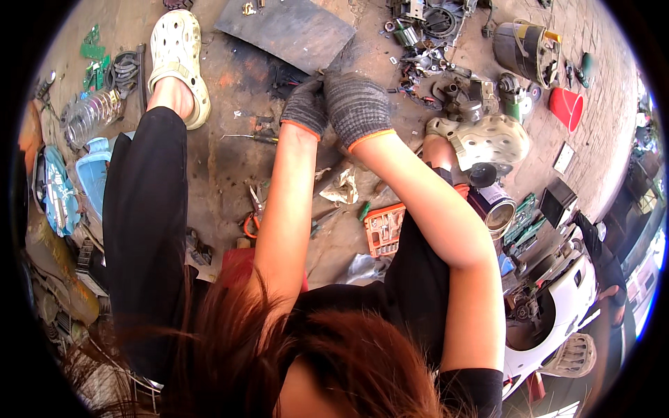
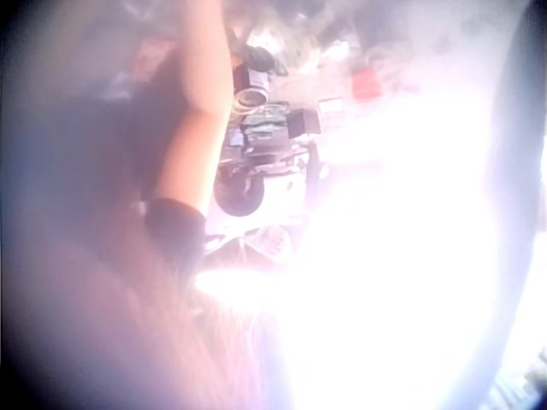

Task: The person sits on the floor and uses pliers and a screwdriver to disassemble and manipulate small electronic components. They repeatedly pick up parts, cut wires, and adjust pieces with tools.

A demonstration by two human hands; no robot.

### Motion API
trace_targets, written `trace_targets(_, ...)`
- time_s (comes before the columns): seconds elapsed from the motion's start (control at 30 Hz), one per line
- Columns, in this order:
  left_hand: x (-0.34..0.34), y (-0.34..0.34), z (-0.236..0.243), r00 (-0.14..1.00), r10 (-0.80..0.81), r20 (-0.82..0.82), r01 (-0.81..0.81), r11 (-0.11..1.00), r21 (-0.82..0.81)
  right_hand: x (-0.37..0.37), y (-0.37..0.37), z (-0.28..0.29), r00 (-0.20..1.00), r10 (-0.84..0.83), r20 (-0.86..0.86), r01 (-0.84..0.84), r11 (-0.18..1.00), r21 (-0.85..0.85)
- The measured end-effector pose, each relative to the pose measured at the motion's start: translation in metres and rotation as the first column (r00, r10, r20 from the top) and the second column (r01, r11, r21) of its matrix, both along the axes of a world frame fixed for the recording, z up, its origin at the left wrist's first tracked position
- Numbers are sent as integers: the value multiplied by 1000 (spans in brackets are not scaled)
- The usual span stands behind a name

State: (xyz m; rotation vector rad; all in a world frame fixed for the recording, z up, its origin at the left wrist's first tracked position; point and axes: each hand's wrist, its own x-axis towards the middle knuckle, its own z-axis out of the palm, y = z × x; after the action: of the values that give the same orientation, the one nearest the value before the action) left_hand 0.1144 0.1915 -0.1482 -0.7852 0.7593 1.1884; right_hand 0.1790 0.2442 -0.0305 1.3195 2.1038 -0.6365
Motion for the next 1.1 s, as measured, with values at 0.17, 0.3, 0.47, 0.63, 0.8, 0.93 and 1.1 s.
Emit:
trace_targets(0.17,3,5,13,999,-26,-22,27,999,21,2,-5,-2,999,-49,6,48,999,23)
trace_targets(0.3,6,8,19,997,-4,-79,-2,997,-74,5,-15,-1,1000,-15,-18,17,995,97)
trace_targets(0.47,7,6,15,998,13,-55,-13,1000,11,7,-18,-8,1000,23,-20,-20,990,141)
trace_targets(0.63,4,3,11,998,45,35,-46,999,21,13,-14,-15,998,-45,-52,50,993,110)
trace_targets(0.8,6,5,10,997,69,-28,-69,998,13,16,-4,-25,969,-185,-163,189,982,7)
trace_targets(0.93,3,3,0,998,55,7,-55,998,18,20,0,-24,919,-233,-317,252,968,18)
trace_targets(1.1,-3,-8,-15,988,111,110,-119,991,66,44,11,-33,708,-501,-498,365,863,-349)
